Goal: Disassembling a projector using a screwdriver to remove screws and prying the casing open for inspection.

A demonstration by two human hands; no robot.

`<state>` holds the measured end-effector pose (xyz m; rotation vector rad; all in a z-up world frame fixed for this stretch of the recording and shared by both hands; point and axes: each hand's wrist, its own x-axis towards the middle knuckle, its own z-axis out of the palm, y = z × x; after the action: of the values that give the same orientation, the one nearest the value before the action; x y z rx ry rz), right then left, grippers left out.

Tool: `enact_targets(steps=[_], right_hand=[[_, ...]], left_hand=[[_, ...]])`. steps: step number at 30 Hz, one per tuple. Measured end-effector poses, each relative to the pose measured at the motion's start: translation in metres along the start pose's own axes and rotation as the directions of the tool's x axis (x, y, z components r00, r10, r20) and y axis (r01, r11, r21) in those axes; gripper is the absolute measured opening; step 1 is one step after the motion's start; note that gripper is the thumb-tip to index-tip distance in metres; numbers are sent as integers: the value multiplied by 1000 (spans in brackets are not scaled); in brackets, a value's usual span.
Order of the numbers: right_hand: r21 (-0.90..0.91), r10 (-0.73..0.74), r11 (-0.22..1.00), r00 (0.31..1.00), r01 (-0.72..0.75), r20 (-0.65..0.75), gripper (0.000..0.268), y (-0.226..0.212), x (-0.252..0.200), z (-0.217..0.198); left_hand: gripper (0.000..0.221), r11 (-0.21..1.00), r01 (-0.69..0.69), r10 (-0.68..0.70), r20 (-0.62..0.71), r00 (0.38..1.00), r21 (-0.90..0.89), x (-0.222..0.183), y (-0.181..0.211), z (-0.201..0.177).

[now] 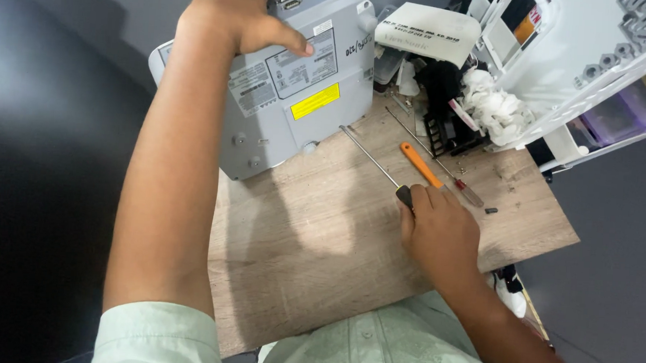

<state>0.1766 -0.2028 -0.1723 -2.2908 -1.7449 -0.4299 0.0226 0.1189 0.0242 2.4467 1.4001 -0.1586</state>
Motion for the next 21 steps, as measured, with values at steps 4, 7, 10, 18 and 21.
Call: enact_targets(steps=[4,7,10,18,21], right_hand=[[-165,10,986,999,-16,-37,25,-5,-5,11],[-79,31,996,1000,-31,-5,44,-5,-5,11],[-110,4,994,1000,-5,-13,32,-3,-1,9],[-199,94,977,993,-79,68,44,-7,-1,16],[-189,14,982,999,-9,29,35,-1,-1,18]], left_hand=[[72,997,-45,46,14,999,-62,2,-4,1],[80,995,-104,104,-21,994,-1,8,-9,6],[75,996,-84,84,-6,996,-24,5,-7,4],[83,993,-121,121,-73,990,0,16,-16,12],[72,992,-124,124,-26,992,-29,9,-11,7]])
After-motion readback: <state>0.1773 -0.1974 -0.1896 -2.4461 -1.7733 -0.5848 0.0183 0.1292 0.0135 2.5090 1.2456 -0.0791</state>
